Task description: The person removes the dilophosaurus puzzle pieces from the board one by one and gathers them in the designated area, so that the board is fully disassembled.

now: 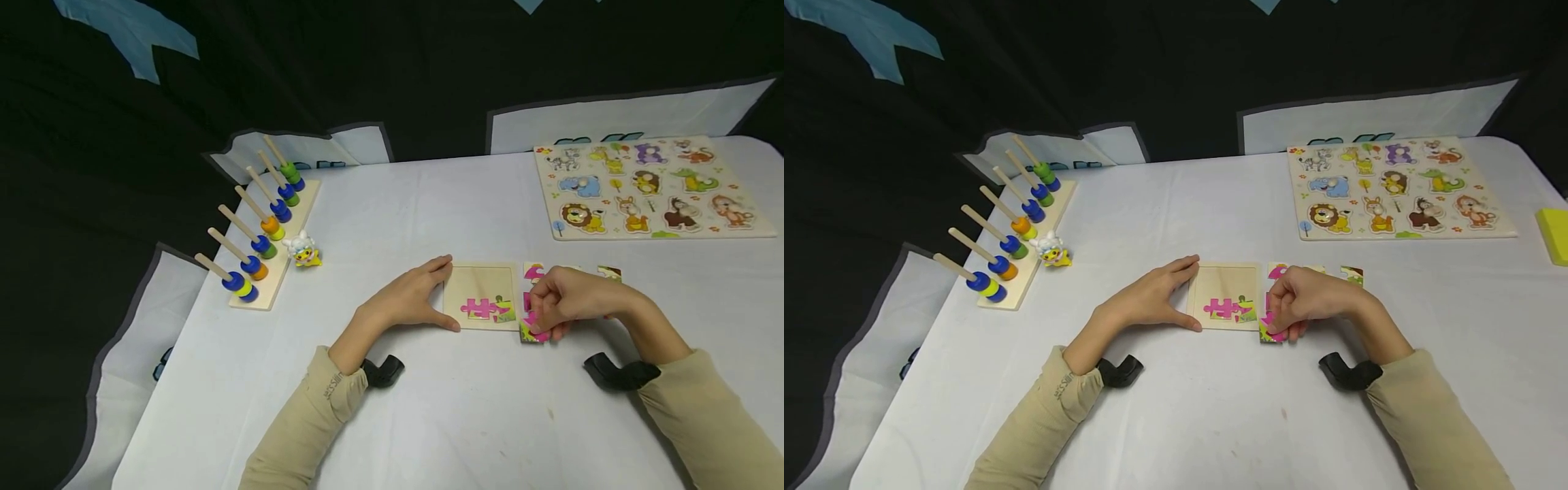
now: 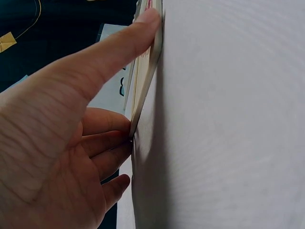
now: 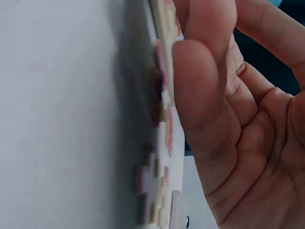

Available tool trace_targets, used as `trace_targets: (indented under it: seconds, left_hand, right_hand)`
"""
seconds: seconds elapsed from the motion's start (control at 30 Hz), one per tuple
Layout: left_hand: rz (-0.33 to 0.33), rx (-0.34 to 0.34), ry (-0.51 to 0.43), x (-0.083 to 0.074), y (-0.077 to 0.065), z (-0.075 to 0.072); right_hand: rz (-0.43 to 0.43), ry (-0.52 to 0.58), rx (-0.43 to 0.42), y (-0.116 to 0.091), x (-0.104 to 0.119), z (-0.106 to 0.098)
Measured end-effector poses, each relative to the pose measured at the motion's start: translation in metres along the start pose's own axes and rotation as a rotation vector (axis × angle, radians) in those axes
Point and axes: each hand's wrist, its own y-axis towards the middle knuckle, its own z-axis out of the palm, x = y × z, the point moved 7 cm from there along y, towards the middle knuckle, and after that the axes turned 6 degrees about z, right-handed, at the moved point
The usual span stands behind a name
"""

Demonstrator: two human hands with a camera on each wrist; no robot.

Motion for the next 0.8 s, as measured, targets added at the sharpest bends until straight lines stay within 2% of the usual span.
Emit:
trace_targets:
  seconds: [0.23,0.6,0.8]
  left_hand:
    - [-0.002,0.007,-0.002,0.0,0.0,0.0]
    - [0.006,-0.003,-0.003,0.0,0.0,-0.002]
    - [0.008,0.0,-0.004,0.0,0.001,-0.001]
  right_hand:
    - [0.01,-0.019,0.012,0.0,-0.006,0.004]
    - [0.086,-0.043,-0.036,-0.001,-0.012,0.0]
    - [0.134,-0.026,-0.024,-0.001,-0.016,0.004]
